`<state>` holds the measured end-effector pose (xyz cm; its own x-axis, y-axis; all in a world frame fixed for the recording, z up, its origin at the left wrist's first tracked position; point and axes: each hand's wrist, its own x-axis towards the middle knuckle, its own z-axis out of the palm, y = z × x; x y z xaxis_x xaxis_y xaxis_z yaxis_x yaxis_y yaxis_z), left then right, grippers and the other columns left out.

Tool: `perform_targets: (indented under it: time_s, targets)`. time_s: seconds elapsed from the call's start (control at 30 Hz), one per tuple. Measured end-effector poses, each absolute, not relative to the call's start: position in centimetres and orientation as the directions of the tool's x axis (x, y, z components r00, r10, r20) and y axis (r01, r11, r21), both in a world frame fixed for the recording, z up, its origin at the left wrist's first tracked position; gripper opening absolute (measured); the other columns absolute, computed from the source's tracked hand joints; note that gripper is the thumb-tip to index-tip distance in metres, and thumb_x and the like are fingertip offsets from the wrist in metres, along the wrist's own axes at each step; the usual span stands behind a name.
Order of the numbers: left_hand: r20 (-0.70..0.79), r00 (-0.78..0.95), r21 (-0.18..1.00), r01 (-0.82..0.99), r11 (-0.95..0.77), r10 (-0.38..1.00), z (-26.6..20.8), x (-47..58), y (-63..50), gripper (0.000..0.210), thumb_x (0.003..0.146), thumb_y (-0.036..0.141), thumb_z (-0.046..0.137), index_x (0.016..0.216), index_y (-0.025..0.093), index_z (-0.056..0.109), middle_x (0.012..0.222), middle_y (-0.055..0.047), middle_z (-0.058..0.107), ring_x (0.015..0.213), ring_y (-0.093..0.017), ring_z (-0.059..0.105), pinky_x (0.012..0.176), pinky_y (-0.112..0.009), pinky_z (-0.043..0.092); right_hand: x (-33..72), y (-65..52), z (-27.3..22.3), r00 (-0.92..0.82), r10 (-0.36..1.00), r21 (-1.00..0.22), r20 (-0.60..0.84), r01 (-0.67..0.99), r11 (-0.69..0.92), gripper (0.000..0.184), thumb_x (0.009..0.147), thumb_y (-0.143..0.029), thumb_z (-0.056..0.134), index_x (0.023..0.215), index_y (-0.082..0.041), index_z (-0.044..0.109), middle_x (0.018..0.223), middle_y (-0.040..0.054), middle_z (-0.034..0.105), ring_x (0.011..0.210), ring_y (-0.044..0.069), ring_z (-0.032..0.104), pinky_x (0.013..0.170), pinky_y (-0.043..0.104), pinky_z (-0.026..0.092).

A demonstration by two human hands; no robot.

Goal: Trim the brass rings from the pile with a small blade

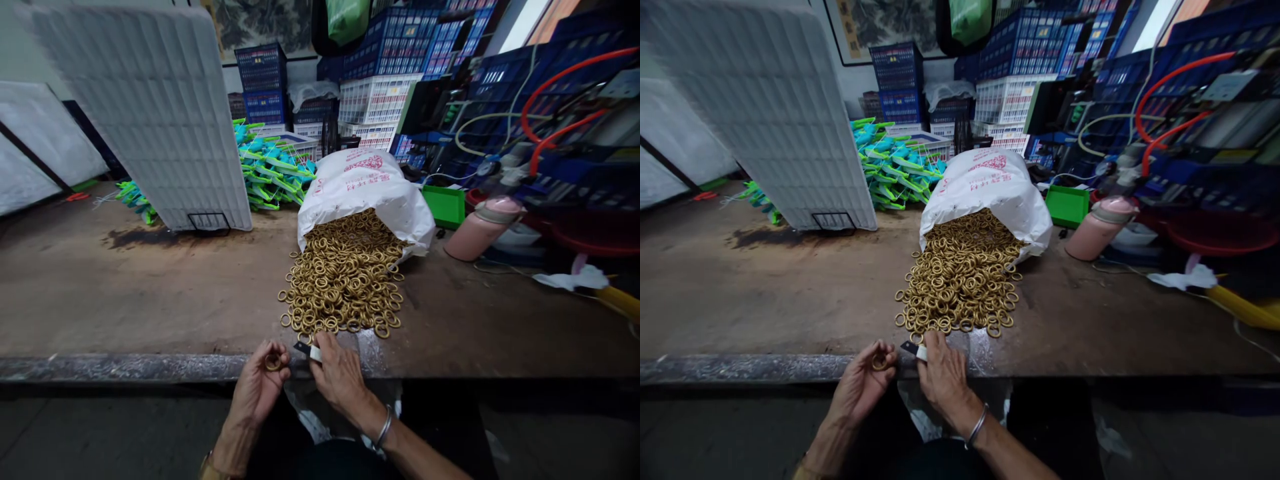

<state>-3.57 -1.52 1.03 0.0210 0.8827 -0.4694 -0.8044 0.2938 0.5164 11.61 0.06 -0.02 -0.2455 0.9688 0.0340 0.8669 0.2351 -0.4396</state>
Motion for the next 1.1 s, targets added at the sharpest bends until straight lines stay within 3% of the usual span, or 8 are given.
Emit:
perform_targets:
  time_s: [0.17, 0.37, 0.53, 0.8, 0.93, 1.1]
  targets:
    - [-0.443, -0.016, 0.685, -0.651, 0.327, 0.897, 0.9, -2.2, -1.9, 0.024, 0.067, 0.031, 0.066, 0.080, 0.015, 0.053, 0.062, 0.004, 0.050, 0.051, -0.006, 0.048, 0.042, -0.015, 0.035, 12.6, 0.6, -0.4, -0.272, 0.961, -0.590, 0.058, 0.767, 0.252, 0.022, 0.072, -0.008, 0.041, 0.087, -0.021, 0.049, 0.081, 0.0009, 0.060, 0.071, 0.015, 0.055, 0.059, 0.024, 0.030]
    - [-0.367, -0.024, 0.894, -0.286, 0.346, 0.930, 0.8, -0.1, -2.0, 0.035, 0.069, 0.048, 0.059, 0.080, 0.016, 0.052, 0.050, 0.008, 0.041, 0.038, -0.004, 0.030, 0.035, -0.014, 0.023, 13.9, 1.0, -0.1, -0.267, 0.962, -0.797, 0.061, 0.567, 0.208, 0.012, 0.077, -0.021, 0.042, 0.084, -0.020, 0.051, 0.078, 0.0024, 0.060, 0.072, 0.015, 0.054, 0.065, 0.025, 0.037]
    - [-0.308, 0.090, 0.927, -0.196, 0.320, 0.947, 1.4, 0.9, -1.9, 0.030, 0.069, 0.043, 0.060, 0.066, 0.014, 0.052, 0.049, 0.007, 0.037, 0.041, -0.004, 0.027, 0.040, -0.016, 0.022, 13.9, 0.7, 0.7, -0.275, 0.960, -0.877, 0.046, 0.449, 0.171, 0.016, 0.080, -0.034, 0.043, 0.076, -0.020, 0.051, 0.071, 0.0003, 0.056, 0.066, 0.013, 0.050, 0.063, 0.024, 0.038]
    - [-0.095, -0.027, 0.989, -0.114, 0.091, 0.995, 1.7, 1.7, -2.1, 0.017, 0.076, 0.031, 0.054, 0.069, 0.015, 0.056, 0.063, 0.001, 0.056, 0.062, -0.012, 0.049, 0.062, -0.021, 0.038, 14.2, 0.8, 0.6, -0.277, 0.948, -0.944, -0.157, 0.324, -0.062, 0.033, 0.082, -0.046, 0.036, 0.067, -0.018, 0.047, 0.057, -0.0030, 0.046, 0.055, 0.011, 0.043, 0.054, 0.022, 0.034]
    - [-0.156, 0.005, 0.979, -0.132, 0.155, 0.988, 1.5, 1.9, -2.2, 0.024, 0.076, 0.037, 0.053, 0.066, 0.015, 0.055, 0.059, 0.001, 0.053, 0.054, -0.010, 0.045, 0.055, -0.020, 0.036, 14.2, 0.9, -0.4, -0.269, 0.927, -0.949, -0.262, 0.247, -0.197, 0.035, 0.081, -0.047, 0.035, 0.064, -0.018, 0.044, 0.050, -0.0055, 0.041, 0.047, 0.009, 0.037, 0.048, 0.022, 0.030]
    - [-0.299, 0.125, 0.923, -0.211, 0.320, 0.946, 0.1, 1.8, -2.3, 0.034, 0.075, 0.048, 0.051, 0.066, 0.016, 0.047, 0.047, 0.007, 0.036, 0.039, -0.004, 0.025, 0.039, -0.018, 0.020, 14.2, 1.2, 0.2, -0.228, 0.956, -0.940, -0.182, 0.325, -0.102, 0.022, 0.074, -0.038, 0.047, 0.065, -0.019, 0.044, 0.057, -0.0056, 0.041, 0.056, 0.009, 0.039, 0.055, 0.021, 0.033]
